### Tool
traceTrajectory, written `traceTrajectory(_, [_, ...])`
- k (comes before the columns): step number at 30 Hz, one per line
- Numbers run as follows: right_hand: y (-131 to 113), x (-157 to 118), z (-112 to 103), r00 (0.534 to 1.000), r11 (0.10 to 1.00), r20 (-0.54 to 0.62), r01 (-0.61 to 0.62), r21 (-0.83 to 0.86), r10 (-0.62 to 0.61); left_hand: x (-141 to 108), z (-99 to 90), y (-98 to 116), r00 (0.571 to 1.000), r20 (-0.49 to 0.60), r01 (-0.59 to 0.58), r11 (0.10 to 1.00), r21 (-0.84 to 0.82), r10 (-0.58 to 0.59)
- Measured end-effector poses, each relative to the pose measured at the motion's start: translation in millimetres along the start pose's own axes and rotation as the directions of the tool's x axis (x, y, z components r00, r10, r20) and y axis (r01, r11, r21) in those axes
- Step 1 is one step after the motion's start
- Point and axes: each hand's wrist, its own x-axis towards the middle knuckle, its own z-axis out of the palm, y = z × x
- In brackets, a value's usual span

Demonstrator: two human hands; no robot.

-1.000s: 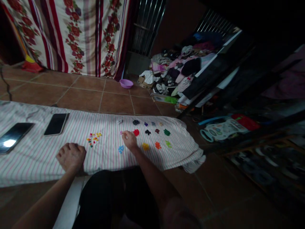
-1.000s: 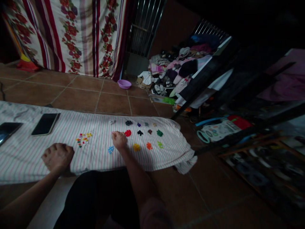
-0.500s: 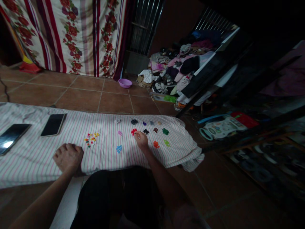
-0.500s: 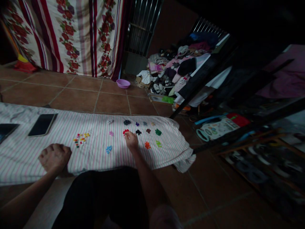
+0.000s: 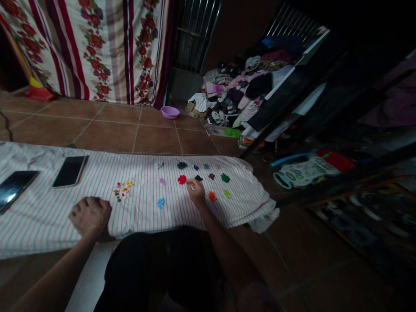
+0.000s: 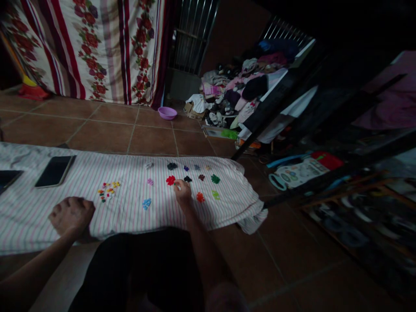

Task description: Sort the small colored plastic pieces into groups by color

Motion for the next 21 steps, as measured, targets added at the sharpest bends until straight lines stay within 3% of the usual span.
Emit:
traceTrajectory(5, [22, 4, -18, 0.996, 0.995, -0.081, -0.047, -0.084, 0.04, 0, 1.1, 1, 1.0, -0.011, 0.003, 1.0, 0.002, -0.003])
traceTrajectory(10, [51, 9, -50, 0.98, 0.981, -0.176, -0.123, -0.147, 0.096, -1, 0.7, 3, 0.999, -0.04, 0.007, 0.999, 0.032, -0.006])
traceTrajectory(17, [81, 17, -98, 0.929, 0.884, -0.182, -0.363, -0.294, 0.321, 0, -4.6, 7, 0.999, 0.024, 0.028, 0.995, 0.097, -0.03])
traceTrajectory(21, [95, 21, -117, 0.89, 0.819, -0.192, -0.457, -0.348, 0.414, 0, -2.7, 7, 0.999, 0.006, 0.035, 0.994, 0.105, -0.036])
